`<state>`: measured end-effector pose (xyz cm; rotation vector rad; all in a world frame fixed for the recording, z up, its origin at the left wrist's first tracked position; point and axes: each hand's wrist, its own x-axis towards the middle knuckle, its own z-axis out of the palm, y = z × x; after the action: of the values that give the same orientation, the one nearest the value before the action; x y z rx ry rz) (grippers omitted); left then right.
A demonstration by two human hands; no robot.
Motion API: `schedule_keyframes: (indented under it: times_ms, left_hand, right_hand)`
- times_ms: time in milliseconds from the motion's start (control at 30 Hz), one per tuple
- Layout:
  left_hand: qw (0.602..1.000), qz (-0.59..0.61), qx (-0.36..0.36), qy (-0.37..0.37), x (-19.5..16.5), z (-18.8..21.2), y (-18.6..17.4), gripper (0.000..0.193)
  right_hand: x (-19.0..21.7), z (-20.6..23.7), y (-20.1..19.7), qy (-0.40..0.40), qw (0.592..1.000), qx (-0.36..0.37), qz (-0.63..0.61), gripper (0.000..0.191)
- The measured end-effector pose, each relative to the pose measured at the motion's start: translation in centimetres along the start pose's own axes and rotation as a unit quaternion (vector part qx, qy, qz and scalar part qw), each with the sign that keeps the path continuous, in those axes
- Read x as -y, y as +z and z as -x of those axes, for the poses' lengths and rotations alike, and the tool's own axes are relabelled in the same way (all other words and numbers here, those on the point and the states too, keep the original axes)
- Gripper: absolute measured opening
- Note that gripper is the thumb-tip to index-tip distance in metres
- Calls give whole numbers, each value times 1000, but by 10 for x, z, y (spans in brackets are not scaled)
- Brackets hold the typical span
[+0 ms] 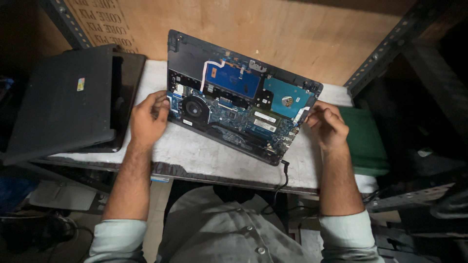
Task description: The person works at a bench on a disassembled laptop with its bottom cover removed, exposing the motherboard, fan and battery. They reposition the laptop, manipulate a cable at its edge, open and close the screen lid, and press along the chassis edges by hand.
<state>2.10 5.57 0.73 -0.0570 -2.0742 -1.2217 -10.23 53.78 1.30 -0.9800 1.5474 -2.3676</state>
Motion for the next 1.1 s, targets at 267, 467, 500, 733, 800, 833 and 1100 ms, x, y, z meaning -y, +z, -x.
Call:
schedule_keyframes:
  times_ms: [267, 467, 500, 733, 800, 833, 1100]
  left_hand:
    - [1000, -5, -5, -7, 0, -1, 3, 26]
    - [1000, 2, -4, -14, -2, 0, 3, 25]
    - [1000, 3, -4, -14, -2, -1, 3, 25]
    - [1000, -9, -3, -11, -2, -1, 3, 26]
    - [1000, -2, -2, -20, -2, -1, 3, 26]
    - [1000, 1, -2, -16, -2, -2, 3, 26]
    - [1000, -11, -1, -8, -1, -2, 3, 26]
  right_hand:
    - [1, -3, 0, -12, 1000, -3, 19, 66]
    - [0, -3, 0, -11, 1000, 2, 16, 68]
    - [1, -4, 0, -11, 1000, 5, 12, 68]
    - [-1, -4, -1, -9, 1000, 10, -7, 67]
    - [-2, -5, -1, -11, 1000, 13, -15, 67]
    - [-2, -5, -1, -12, 1000, 17, -20, 66]
    - [0, -5, -1, -8, 1000, 3, 23, 69]
